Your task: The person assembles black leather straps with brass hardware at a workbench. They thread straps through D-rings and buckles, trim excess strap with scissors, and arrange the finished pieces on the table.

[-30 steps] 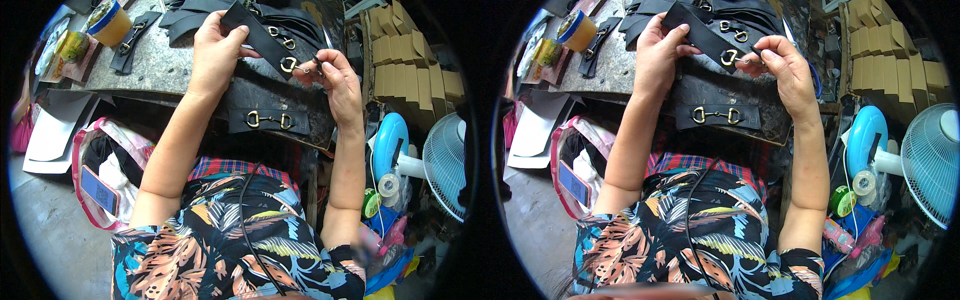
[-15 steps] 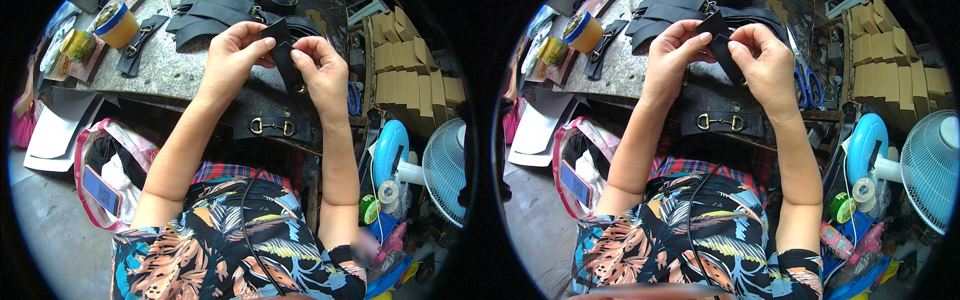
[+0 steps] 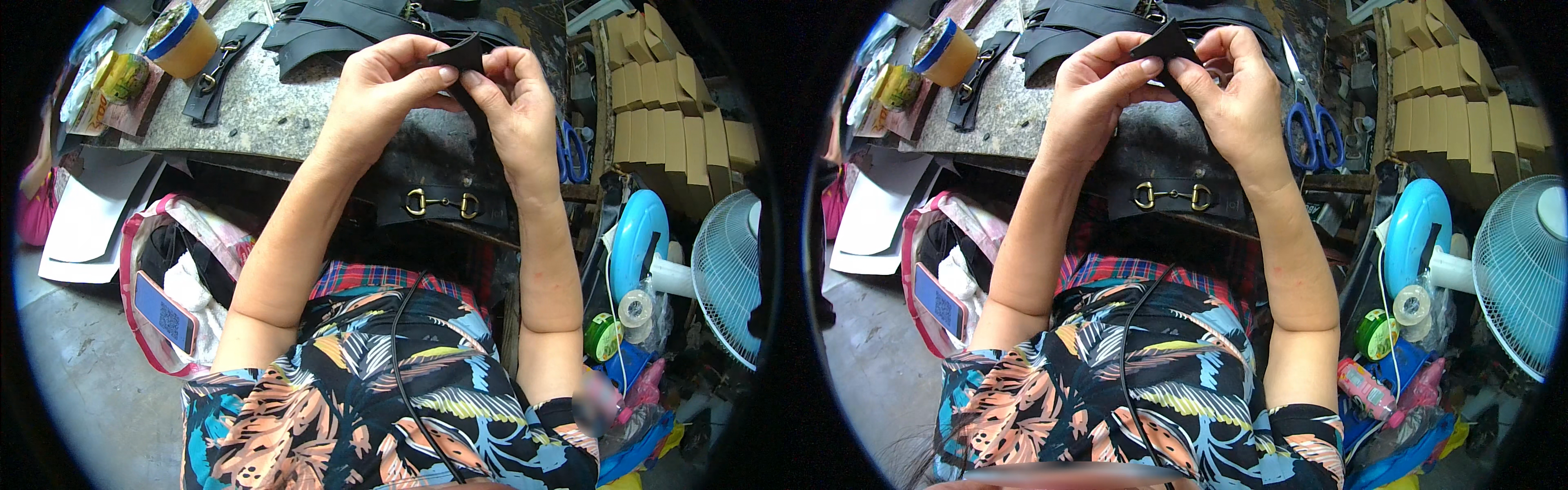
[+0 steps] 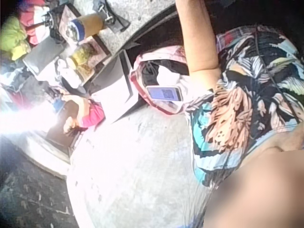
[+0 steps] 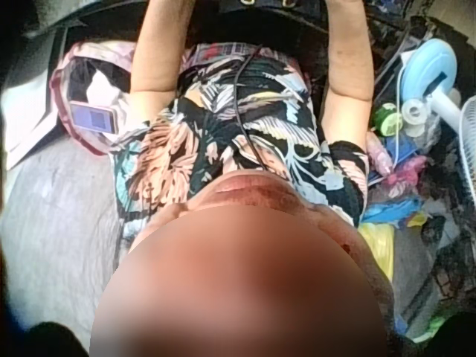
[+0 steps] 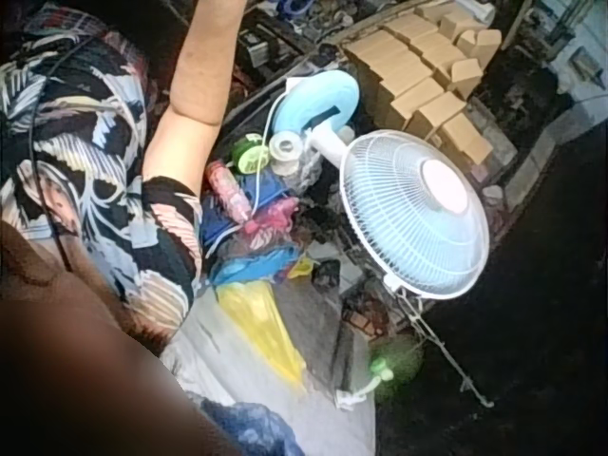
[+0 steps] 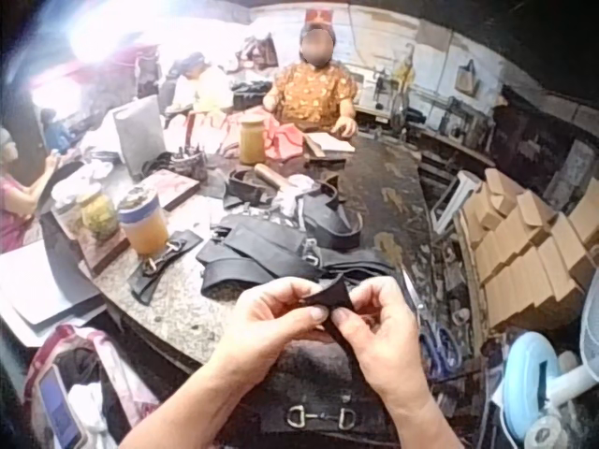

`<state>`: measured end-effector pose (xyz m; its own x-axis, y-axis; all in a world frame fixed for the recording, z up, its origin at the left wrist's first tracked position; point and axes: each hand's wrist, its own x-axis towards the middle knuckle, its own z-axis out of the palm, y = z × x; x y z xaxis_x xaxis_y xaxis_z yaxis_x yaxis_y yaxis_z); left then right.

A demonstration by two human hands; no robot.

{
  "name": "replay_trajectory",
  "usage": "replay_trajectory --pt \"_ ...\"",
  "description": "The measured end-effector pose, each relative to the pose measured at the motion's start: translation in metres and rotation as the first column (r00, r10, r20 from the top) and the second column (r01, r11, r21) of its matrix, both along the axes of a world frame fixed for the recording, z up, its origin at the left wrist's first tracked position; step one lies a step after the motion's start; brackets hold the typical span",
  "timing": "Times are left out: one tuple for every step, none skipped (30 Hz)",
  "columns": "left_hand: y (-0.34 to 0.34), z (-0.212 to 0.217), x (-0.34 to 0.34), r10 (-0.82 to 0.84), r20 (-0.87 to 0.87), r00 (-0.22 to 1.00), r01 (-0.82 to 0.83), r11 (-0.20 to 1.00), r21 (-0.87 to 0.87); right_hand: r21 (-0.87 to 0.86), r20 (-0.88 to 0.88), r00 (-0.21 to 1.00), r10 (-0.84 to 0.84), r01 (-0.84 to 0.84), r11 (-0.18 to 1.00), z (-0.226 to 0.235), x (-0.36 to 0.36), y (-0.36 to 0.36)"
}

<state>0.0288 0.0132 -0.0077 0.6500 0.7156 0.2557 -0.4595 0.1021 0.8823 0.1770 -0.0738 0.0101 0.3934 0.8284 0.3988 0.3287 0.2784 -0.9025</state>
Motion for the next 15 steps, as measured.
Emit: replay_trajectory --pt "-0.001 0.0 0.001 0.015 0.016 1.0 -0.015 1.0 0.008 0.041 -0.115 0.99 0.079 -0.075 0.996 -0.001 -0.001 0.0" --pt "-0.002 0.0 0.002 0.031 0.032 0.999 -0.031 0.999 0.015 0.003 -0.11 0.993 0.05 -0.05 0.999 -0.001 0.0 0.0" --pt "-0.004 0.0 0.002 0.046 0.047 0.998 -0.047 0.999 0.023 -0.029 -0.082 0.995 0.059 -0.061 0.998 -0.002 -0.001 -0.001" --pt "-0.006 0.001 0.002 0.077 0.025 0.997 -0.078 0.996 0.041 -0.061 -0.063 0.996 0.059 -0.063 0.996 -0.002 0.0 -0.002" --pt "-0.01 0.001 0.002 0.108 0.004 0.994 -0.108 0.992 0.059 -0.021 -0.006 1.0 0.028 -0.028 0.999 -0.003 -0.001 -0.001" --pt "-0.013 0.001 0.002 0.142 0.002 0.99 -0.142 0.986 0.084 -0.021 0.017 0.999 0.027 -0.027 0.999 -0.004 -0.001 -0.002" --pt "-0.016 0.001 0.004 0.214 -0.003 0.977 -0.211 0.965 0.157 -0.02 0.036 0.999 0.018 -0.017 1.0 -0.004 -0.001 -0.002" --pt "-0.02 0.001 0.006 0.287 0.015 0.958 -0.283 0.931 0.232 -0.019 0.055 0.998 0.009 -0.008 1.0 -0.005 -0.001 -0.003" --pt "-0.023 0.001 0.007 0.355 0.015 0.935 -0.342 0.888 0.308 -0.051 0.105 0.994 0.007 -0.002 0.999 -0.005 0.0 -0.005" --pt "-0.026 0.001 0.006 0.382 0.021 0.924 -0.358 0.846 0.395 -0.081 0.153 0.988 0.006 0.006 0.997 -0.005 0.001 -0.007" --pt "-0.027 0.001 0.005 0.407 0.004 0.913 -0.358 0.799 0.484 -0.084 0.197 0.98 0.021 -0.004 0.996 -0.006 0.001 -0.008" --pt "-0.029 0.001 0.004 0.433 -0.011 0.901 -0.351 0.745 0.567 -0.13 0.176 0.984 0.021 0.002 0.992 -0.006 0.003 -0.009" --pt "-0.029 0.001 0.005 0.434 -0.011 0.901 -0.339 0.719 0.607 -0.148 0.149 0.988 0.037 -0.015 0.989 -0.007 0.005 -0.009" --pt "-0.029 0.0 0.005 0.437 -0.027 0.899 -0.343 0.741 0.577 -0.133 0.112 0.991 0.07 -0.055 0.99 -0.008 0.007 -0.008" --pt "-0.028 0.0 0.005 0.439 -0.043 0.898 -0.346 0.762 0.548 -0.144 0.09 0.993 0.074 -0.061 0.988 -0.009 0.009 -0.005"
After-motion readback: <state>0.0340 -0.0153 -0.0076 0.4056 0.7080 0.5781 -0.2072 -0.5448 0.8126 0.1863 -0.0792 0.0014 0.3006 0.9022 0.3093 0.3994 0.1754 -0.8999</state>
